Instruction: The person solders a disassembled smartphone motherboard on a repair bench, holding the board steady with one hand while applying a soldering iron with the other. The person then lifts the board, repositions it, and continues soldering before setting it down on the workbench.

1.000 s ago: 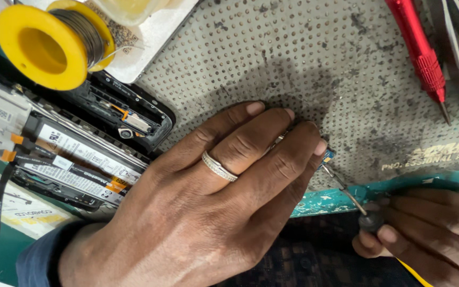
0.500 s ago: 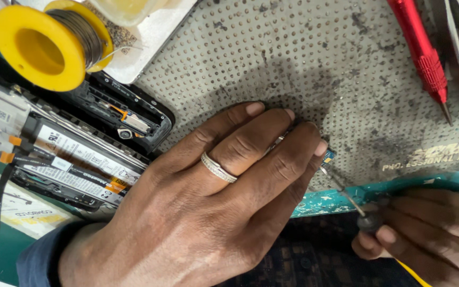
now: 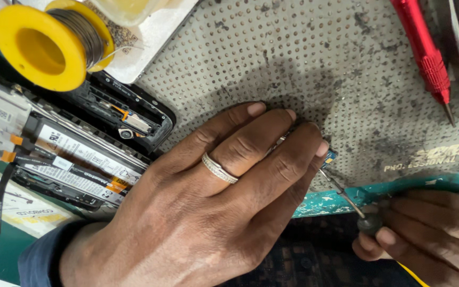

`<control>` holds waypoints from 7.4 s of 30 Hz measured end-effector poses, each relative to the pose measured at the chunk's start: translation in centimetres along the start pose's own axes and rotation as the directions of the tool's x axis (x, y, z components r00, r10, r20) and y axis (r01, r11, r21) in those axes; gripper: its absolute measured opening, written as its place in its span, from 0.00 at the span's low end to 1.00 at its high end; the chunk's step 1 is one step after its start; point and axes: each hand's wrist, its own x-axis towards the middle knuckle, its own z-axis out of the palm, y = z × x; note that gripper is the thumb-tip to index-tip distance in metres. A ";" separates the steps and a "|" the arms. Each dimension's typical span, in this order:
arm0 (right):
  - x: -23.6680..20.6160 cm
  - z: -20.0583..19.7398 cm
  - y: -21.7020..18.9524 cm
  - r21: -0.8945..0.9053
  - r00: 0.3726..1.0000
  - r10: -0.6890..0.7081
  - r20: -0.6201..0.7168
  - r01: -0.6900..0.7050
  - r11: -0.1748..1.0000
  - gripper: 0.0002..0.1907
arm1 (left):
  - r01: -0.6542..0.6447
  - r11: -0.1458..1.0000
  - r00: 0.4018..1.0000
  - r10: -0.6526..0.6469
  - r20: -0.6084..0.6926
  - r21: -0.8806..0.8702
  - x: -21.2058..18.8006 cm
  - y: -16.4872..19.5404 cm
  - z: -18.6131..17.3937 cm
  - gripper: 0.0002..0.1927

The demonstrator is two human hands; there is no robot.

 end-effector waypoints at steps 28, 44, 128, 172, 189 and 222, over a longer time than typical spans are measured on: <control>0.1 -0.3 0.0 0.011 0.999 0.003 0.034 -0.004 1.000 0.18 | 0.004 1.000 1.000 -0.004 0.027 -0.014 0.2 0.0 0.0 0.18; -0.4 -0.2 -0.4 0.010 0.999 0.045 0.017 -0.045 0.999 0.17 | 0.021 0.999 0.999 -0.021 0.028 -0.024 0.1 0.3 0.1 0.17; -3.1 0.8 0.1 0.049 0.998 -0.027 -0.062 0.030 0.998 0.17 | 0.019 1.000 0.999 -0.019 0.042 -0.003 0.5 0.1 0.1 0.19; -2.2 0.5 -0.2 0.026 0.999 -0.006 -0.040 0.007 1.000 0.18 | 0.025 1.000 0.999 -0.024 0.048 -0.017 0.4 0.3 0.1 0.20; -2.5 0.2 -0.7 0.031 0.998 0.056 -0.006 -0.056 0.998 0.19 | 0.024 0.999 0.999 -0.023 0.042 -0.025 0.5 0.2 0.1 0.20; -3.5 0.1 -1.0 0.037 0.997 0.077 0.031 -0.079 0.996 0.18 | 0.010 1.000 0.998 -0.008 0.060 -0.023 0.6 0.1 0.0 0.21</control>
